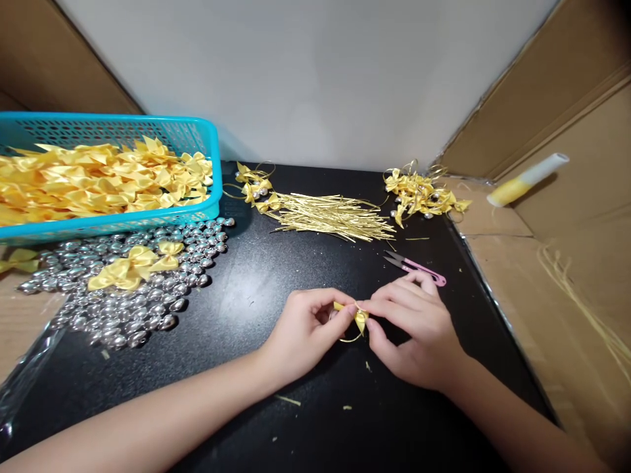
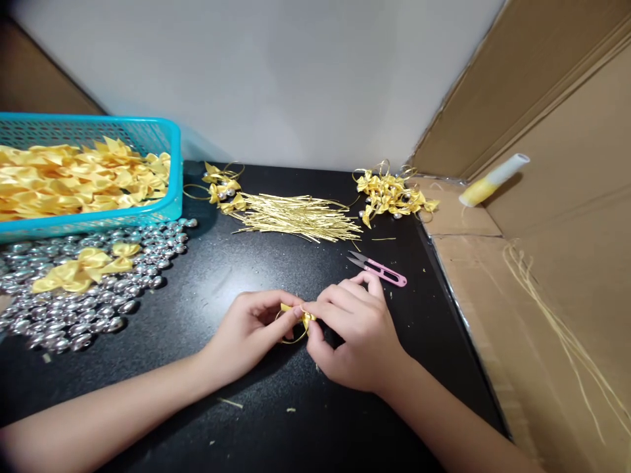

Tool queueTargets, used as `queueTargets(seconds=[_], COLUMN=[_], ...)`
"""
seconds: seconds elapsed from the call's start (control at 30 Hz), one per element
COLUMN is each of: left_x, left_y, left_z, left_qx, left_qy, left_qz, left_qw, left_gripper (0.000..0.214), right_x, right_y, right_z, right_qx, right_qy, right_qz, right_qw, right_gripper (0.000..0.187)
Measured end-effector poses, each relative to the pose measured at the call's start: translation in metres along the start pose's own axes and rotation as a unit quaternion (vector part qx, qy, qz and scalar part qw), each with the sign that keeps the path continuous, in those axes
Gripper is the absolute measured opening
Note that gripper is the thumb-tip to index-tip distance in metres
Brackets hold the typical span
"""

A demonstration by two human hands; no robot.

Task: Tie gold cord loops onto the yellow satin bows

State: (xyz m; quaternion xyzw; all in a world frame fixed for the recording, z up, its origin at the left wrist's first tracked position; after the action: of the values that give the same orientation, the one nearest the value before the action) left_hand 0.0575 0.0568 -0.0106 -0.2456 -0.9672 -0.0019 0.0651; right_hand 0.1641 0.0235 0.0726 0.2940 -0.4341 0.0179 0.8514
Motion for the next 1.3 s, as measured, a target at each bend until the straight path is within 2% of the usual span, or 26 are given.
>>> queueTargets(seconds=[0.13,0.23,0.3,0.37,0.43,0.5,0.63,0.73,0.87,1.1,1.2,1.3], left_x=[-0.001,-0.005,-0.007,-0.009,-0.010,-0.010,-0.010,-0.010,-0.008,-0.007,-0.005,-0.003], left_y=[0.000,-0.001,-0.001,0.000,0.000,-0.001,-0.001,-0.001,0.000,0.000,0.000,0.000], left_z=[-0.002,-0.002,-0.004,-0.005,-0.007,-0.007,-0.003,0.000,0.001,-0.002,0.000,0.002], left_qx=[-0.006,-0.012,-0.018,-0.025,-0.029,-0.024,-0.003,0.011,0.023,0.035,0.042,0.043], left_qy=[0.012,0.018,0.026,0.033,0.031,0.025,0.011,-0.011,-0.032,-0.075,-0.081,-0.086], left_qz=[0.015,0.048,0.069,0.083,0.091,0.097,0.099,0.091,0.070,0.061,0.047,0.028], left_qw=[1.000,0.999,0.997,0.996,0.995,0.995,0.995,0.996,0.997,0.995,0.995,0.995], left_gripper=[0.022,0.024,0.024,0.025,0.024,0.024,0.028,0.029,0.028,0.021,0.026,0.021], right_x=[0.007,0.013,0.006,-0.006,-0.013,-0.015,-0.009,-0.003,0.004,0.007,0.007,0.006], right_y=[0.004,0.009,0.010,0.010,0.009,0.008,0.008,0.008,0.007,0.002,0.001,0.000], right_z=[-0.007,-0.026,-0.035,-0.032,-0.023,-0.018,-0.018,-0.017,-0.011,0.003,0.007,0.008], right_qx=[0.013,-0.030,-0.058,-0.043,-0.005,0.017,0.022,0.023,0.030,0.044,0.050,0.052], right_qy=[0.034,0.077,0.130,0.167,0.174,0.170,0.171,0.143,0.049,-0.079,-0.117,-0.133], right_qz=[-0.001,-0.020,0.016,0.082,0.121,0.126,0.094,0.057,0.018,0.005,-0.003,-0.016], right_qw=[0.999,0.996,0.990,0.982,0.977,0.977,0.980,0.988,0.998,0.996,0.992,0.990], right_gripper=[0.015,0.015,0.015,0.013,0.010,0.007,0.006,0.007,0.010,0.015,0.016,0.013])
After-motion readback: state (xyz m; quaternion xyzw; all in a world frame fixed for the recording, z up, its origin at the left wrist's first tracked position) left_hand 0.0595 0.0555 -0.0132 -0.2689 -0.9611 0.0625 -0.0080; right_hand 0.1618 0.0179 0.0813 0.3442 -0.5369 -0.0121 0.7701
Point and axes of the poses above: each hand's wrist, its own y-axis towards the middle knuckle, its own x-axis out of the back of the hand, z = x × y, the point moved 9 cm from there along y, towards the middle knuckle, and after that the axes turned 5 degrees about -x, right-handed, at the moved point
